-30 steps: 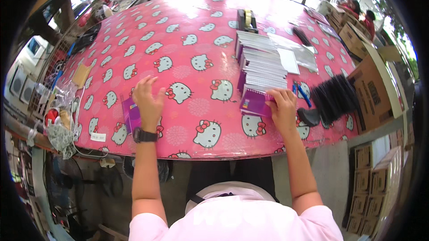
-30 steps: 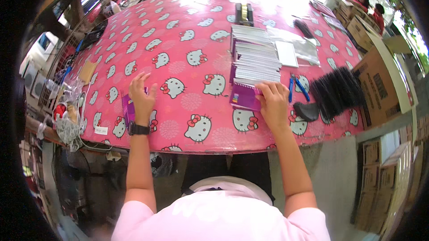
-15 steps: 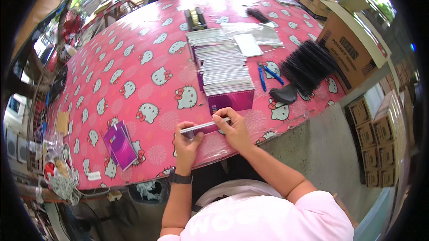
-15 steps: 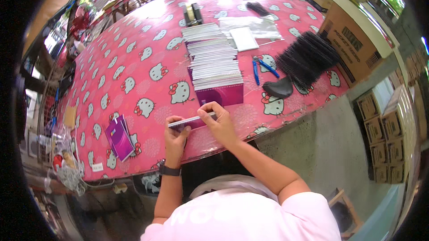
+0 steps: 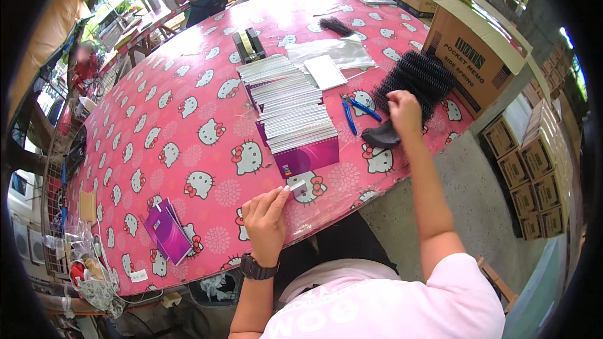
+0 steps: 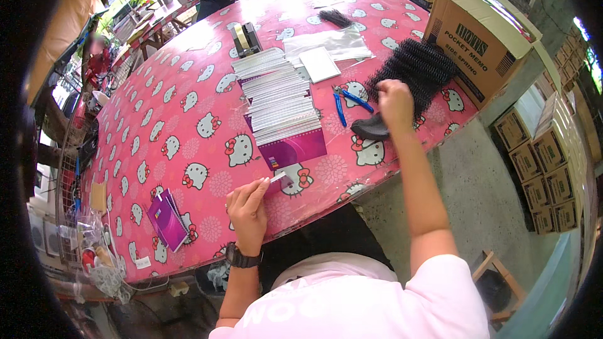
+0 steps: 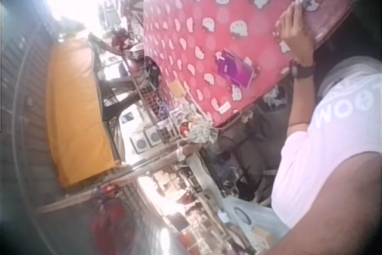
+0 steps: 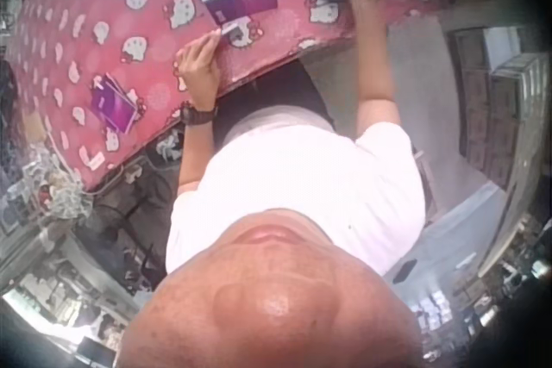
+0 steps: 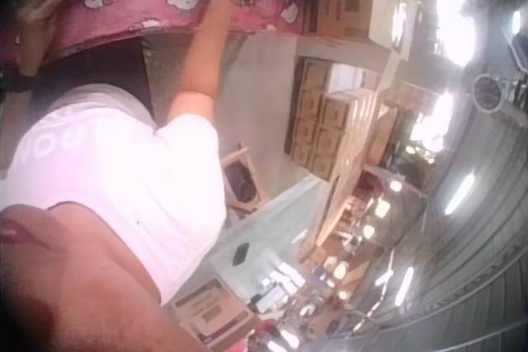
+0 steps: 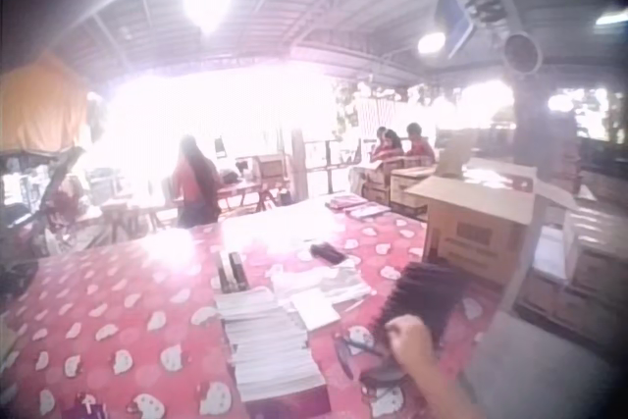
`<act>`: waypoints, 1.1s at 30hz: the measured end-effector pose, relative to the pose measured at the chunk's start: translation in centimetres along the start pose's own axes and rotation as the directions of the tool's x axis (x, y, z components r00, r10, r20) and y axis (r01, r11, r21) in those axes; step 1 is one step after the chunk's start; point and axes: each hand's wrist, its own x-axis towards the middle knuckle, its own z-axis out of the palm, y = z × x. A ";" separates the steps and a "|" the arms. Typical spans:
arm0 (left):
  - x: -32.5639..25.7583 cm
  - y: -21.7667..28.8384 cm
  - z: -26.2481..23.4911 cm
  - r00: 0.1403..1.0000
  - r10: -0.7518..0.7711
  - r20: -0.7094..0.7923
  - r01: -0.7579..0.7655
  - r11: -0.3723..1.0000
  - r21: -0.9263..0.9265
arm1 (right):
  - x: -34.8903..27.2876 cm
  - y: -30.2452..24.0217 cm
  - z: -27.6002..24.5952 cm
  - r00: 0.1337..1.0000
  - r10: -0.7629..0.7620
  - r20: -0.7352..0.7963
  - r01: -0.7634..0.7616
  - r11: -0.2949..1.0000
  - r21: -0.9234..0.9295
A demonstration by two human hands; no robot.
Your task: The person assembles spiral notebooks by hand by picking up a pre-punched paper stack and cover, threading a black plastic spiral through the holes, and placing the finished notebook onto a stack.
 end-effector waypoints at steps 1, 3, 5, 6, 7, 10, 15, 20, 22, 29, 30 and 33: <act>-0.1 -0.1 -0.1 1.000 -0.005 0.003 0.005 1.000 0.000 | 0.4 1.9 -0.1 0.986 0.069 0.155 -0.048 0.989 -0.138; -0.2 -0.3 -0.2 1.000 -0.005 -0.002 0.005 1.000 0.010 | 1.0 2.7 0.1 0.933 0.166 0.318 -0.071 0.954 -0.291; -0.1 -0.3 -0.1 1.000 0.008 -0.014 -0.008 1.000 0.029 | 1.4 2.5 0.2 0.912 0.189 0.365 -0.069 0.946 -0.317; -0.3 -0.4 -0.1 1.000 -0.001 -0.010 0.001 1.000 0.021 | 1.5 2.1 0.4 0.894 0.214 0.394 -0.077 0.939 -0.336; -0.3 -0.6 -0.1 1.000 -0.005 -0.008 0.005 1.000 0.013 | 2.1 1.7 0.5 0.876 0.240 0.418 -0.087 0.931 -0.353; -0.1 -0.9 0.0 1.000 -0.011 -0.017 0.011 1.000 -0.009 | 3.2 1.6 0.1 0.839 0.210 0.502 -0.035 0.941 -0.336; -0.2 -1.0 -0.5 1.000 -0.009 0.010 0.009 1.000 0.013 | 3.3 2.3 -0.2 0.808 0.183 0.560 -0.044 0.967 -0.252; 0.0 -0.9 -0.4 1.000 -0.014 -0.016 0.013 1.000 -0.020 | 3.1 0.6 0.1 0.780 0.178 0.600 -0.013 0.963 -0.269; -0.1 -0.6 -0.3 0.999 -0.020 -0.029 0.019 0.999 -0.031 | 2.9 1.1 0.0 0.797 0.134 0.589 0.013 0.971 -0.239; -0.6 -1.3 0.0 0.998 -0.054 -0.030 0.053 0.997 -0.051 | 1.9 1.5 0.8 0.872 -0.135 0.471 0.273 0.932 -0.238; -0.5 -1.5 -0.3 0.999 -0.033 -0.036 0.032 0.999 -0.044 | 2.3 1.8 0.4 0.880 -0.148 0.451 0.252 0.950 -0.181; 0.0 -1.0 -1.0 0.998 -0.054 -0.015 0.053 0.996 -0.072 | 3.4 1.9 -1.3 0.913 -0.137 0.385 0.164 0.986 -0.037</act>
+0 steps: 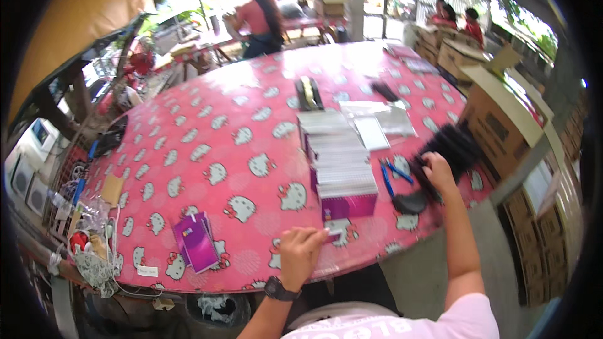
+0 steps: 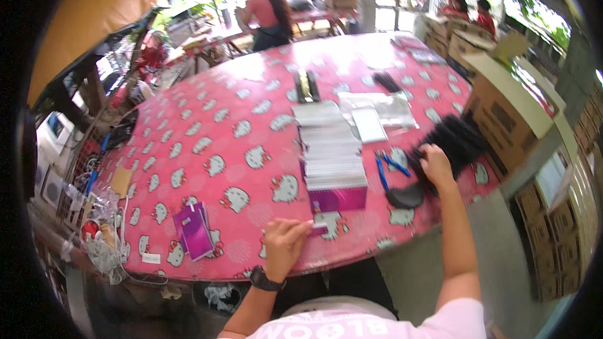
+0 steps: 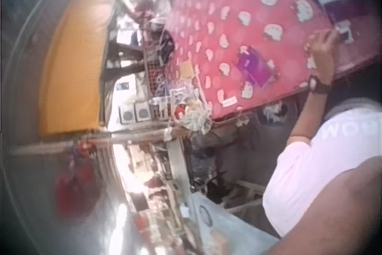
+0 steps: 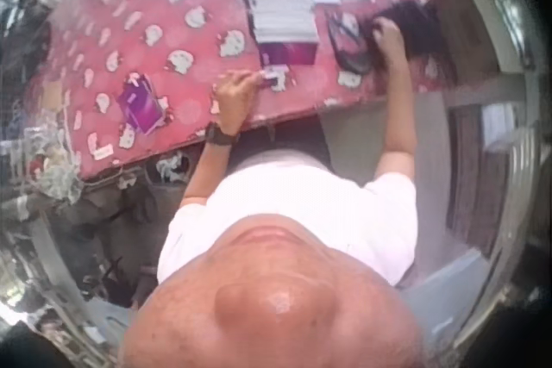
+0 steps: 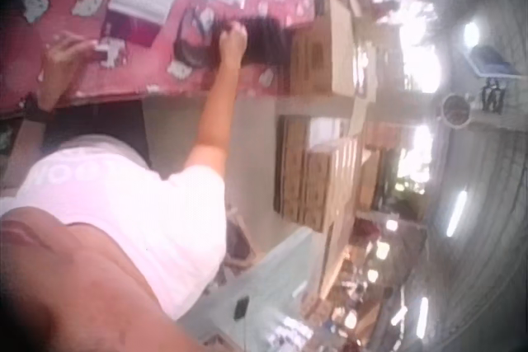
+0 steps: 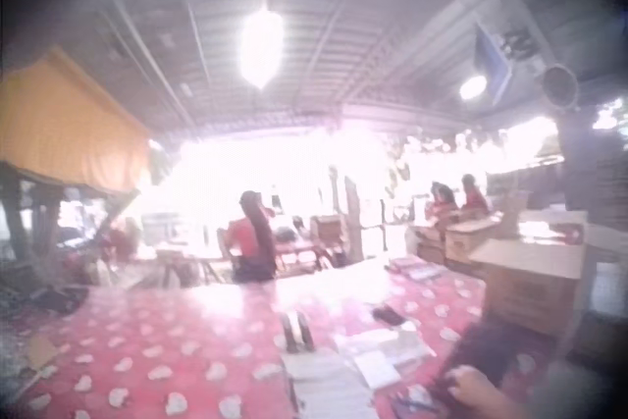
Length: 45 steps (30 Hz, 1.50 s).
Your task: The person assembles spiral notebooks by hand by picking up a pre-punched paper stack and cover, threading a black plastic spiral through the holes, and placing the finished notebook onto a stack.
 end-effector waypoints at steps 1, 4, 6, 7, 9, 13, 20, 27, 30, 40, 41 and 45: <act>0.4 0.7 -0.2 0.999 -0.023 0.025 0.023 1.000 -0.001 | -0.1 -0.1 -0.7 0.998 0.049 -0.032 -0.049 0.999 0.018; 0.6 0.6 0.5 0.999 -0.022 0.037 0.023 1.000 -0.004 | -0.4 -1.9 -1.8 0.971 -0.038 -0.236 -0.009 0.980 -0.197; 0.5 0.5 0.9 0.999 -0.018 0.032 0.018 1.000 0.006 | -0.1 -5.4 -3.1 0.937 -0.068 -0.344 0.000 0.981 -0.194; 0.4 0.4 0.8 0.999 -0.032 0.026 0.031 0.999 0.014 | -0.3 -8.1 -3.4 0.917 -0.073 -0.393 0.000 0.983 -0.183; 0.0 0.0 0.3 0.998 -0.056 0.026 0.055 0.998 0.039 | -1.1 -14.0 -4.5 0.957 0.059 -0.284 -0.017 0.989 0.149; 0.5 0.5 1.0 0.997 -0.068 0.035 0.067 0.998 0.012 | -4.9 -16.2 -1.2 0.957 -0.273 0.098 0.199 0.862 0.466; 0.5 0.6 0.6 0.993 0.006 0.117 -0.014 0.998 0.068 | -9.2 -19.9 1.8 0.857 -0.357 0.373 -0.016 0.703 0.711; 0.5 1.0 1.1 0.996 -0.038 0.076 0.036 0.999 0.021 | -9.8 -18.5 3.3 0.865 -0.419 0.277 0.067 0.643 0.763; 0.6 1.4 0.8 0.991 -0.038 0.127 0.038 0.999 -0.003 | -10.0 -18.7 3.2 0.867 -0.436 0.240 0.093 0.615 0.783; 0.4 1.0 0.8 0.993 -0.018 0.116 0.015 1.000 0.020 | -9.6 -19.1 2.9 0.873 -0.387 0.297 -0.008 0.597 0.802; 0.6 1.0 0.8 0.993 -0.019 0.118 0.017 1.000 0.019 | -9.7 -19.2 2.7 0.873 -0.395 0.286 0.013 0.604 0.797; 0.5 1.2 0.8 0.994 -0.021 0.111 0.020 1.000 0.005 | -9.6 -19.2 2.7 0.881 -0.413 0.232 0.060 0.584 0.810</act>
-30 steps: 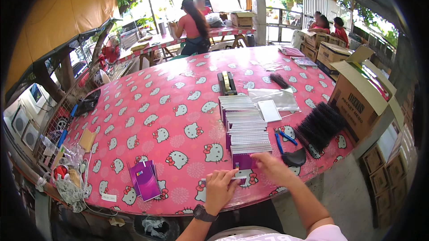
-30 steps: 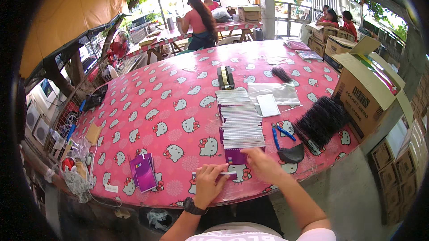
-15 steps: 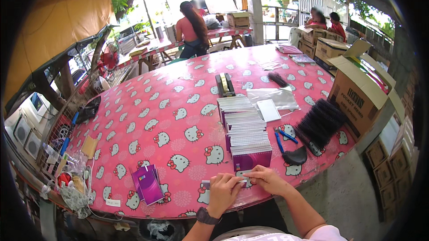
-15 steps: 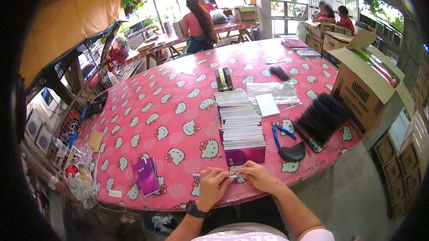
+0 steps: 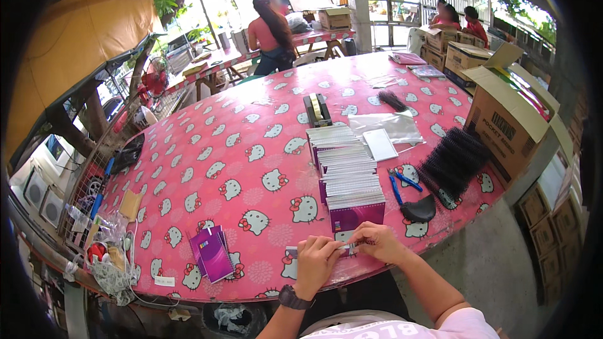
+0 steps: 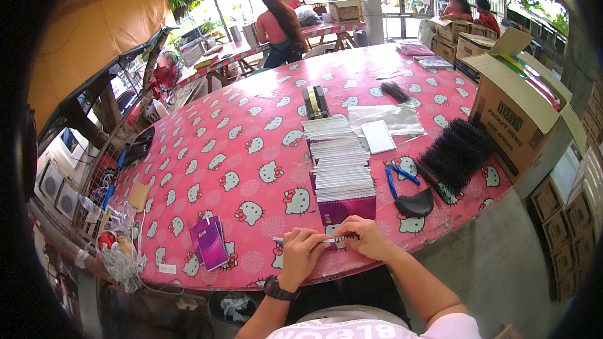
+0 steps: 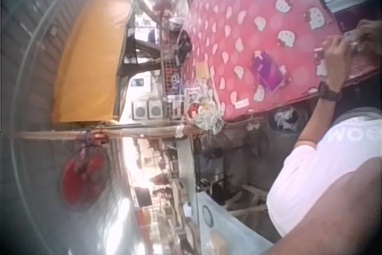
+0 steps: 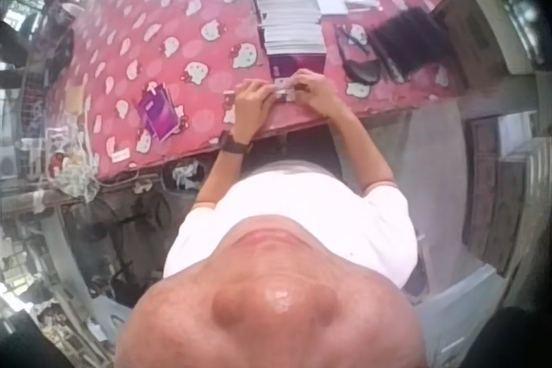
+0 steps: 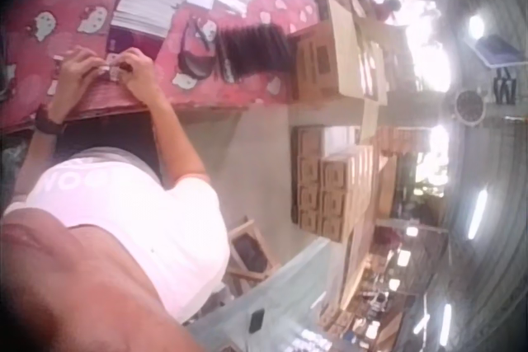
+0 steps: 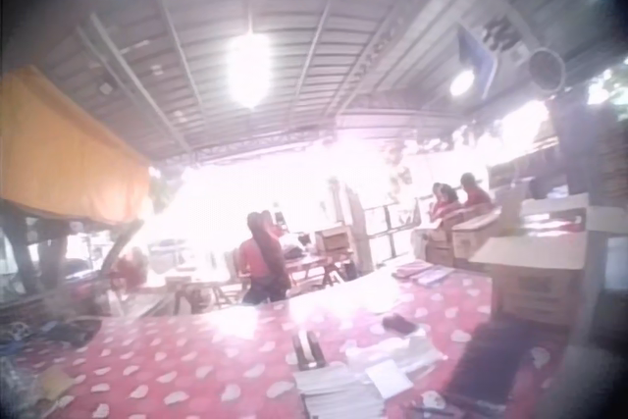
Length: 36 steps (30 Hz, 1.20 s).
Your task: The person assembles spiral notebooks by hand by picking up a pre-punched paper stack and cover, threading a black plastic spiral through the holes, and placing the finished notebook onto a stack.
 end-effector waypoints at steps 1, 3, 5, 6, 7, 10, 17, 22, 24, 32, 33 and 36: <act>0.0 0.1 0.0 1.000 0.000 0.001 0.000 1.000 0.004 | 0.0 0.0 -0.1 1.000 -0.006 0.012 0.006 1.000 0.001; -0.2 0.2 -0.2 1.000 0.000 0.005 0.000 1.000 0.013 | -0.1 0.0 -0.1 0.999 -0.033 0.024 0.033 0.999 -0.011; -0.4 0.1 0.0 1.000 0.000 -0.012 0.000 1.000 0.017 | 0.0 -0.2 -0.1 0.997 -0.070 0.022 0.071 0.997 -0.033; -0.5 0.1 0.1 1.000 0.000 -0.015 0.000 1.000 0.017 | 0.0 -0.2 -0.1 0.994 -0.112 0.018 0.113 0.992 -0.061; -0.6 0.1 0.1 1.000 0.005 -0.016 -0.004 1.000 0.020 | 0.2 -0.1 -0.1 0.988 -0.151 0.016 0.152 0.985 -0.088; -0.3 0.0 0.1 1.000 0.007 -0.013 -0.007 1.000 0.026 | 0.5 0.0 -0.1 0.987 -0.159 0.020 0.160 0.984 -0.083; 0.1 -0.5 0.1 1.000 -0.004 -0.018 0.004 1.000 0.013 | 1.5 0.0 -0.3 0.988 -0.152 0.023 0.153 0.984 -0.095; -0.3 -0.3 0.8 0.999 -0.027 -0.021 0.026 0.999 -0.038 | 0.7 -0.1 -0.5 0.996 -0.084 0.014 0.085 0.996 -0.042; -0.6 -0.1 0.5 0.999 -0.026 -0.031 0.025 0.999 -0.030 | 0.5 -0.3 -0.5 0.998 -0.049 0.027 0.049 0.999 -0.007; -0.4 0.0 0.4 0.998 -0.041 -0.051 0.041 0.999 -0.011 | 0.6 -0.5 -0.4 0.991 -0.101 0.084 0.103 0.995 -0.017; -0.4 -0.1 0.4 0.998 -0.042 -0.042 0.042 0.999 -0.002 | 0.6 -0.5 -0.4 0.994 -0.043 0.098 0.045 0.999 -0.016; -0.2 0.3 0.4 0.998 -0.050 -0.030 0.050 0.999 0.017 | 0.5 -1.3 -0.3 0.992 0.067 0.102 -0.060 0.996 -0.070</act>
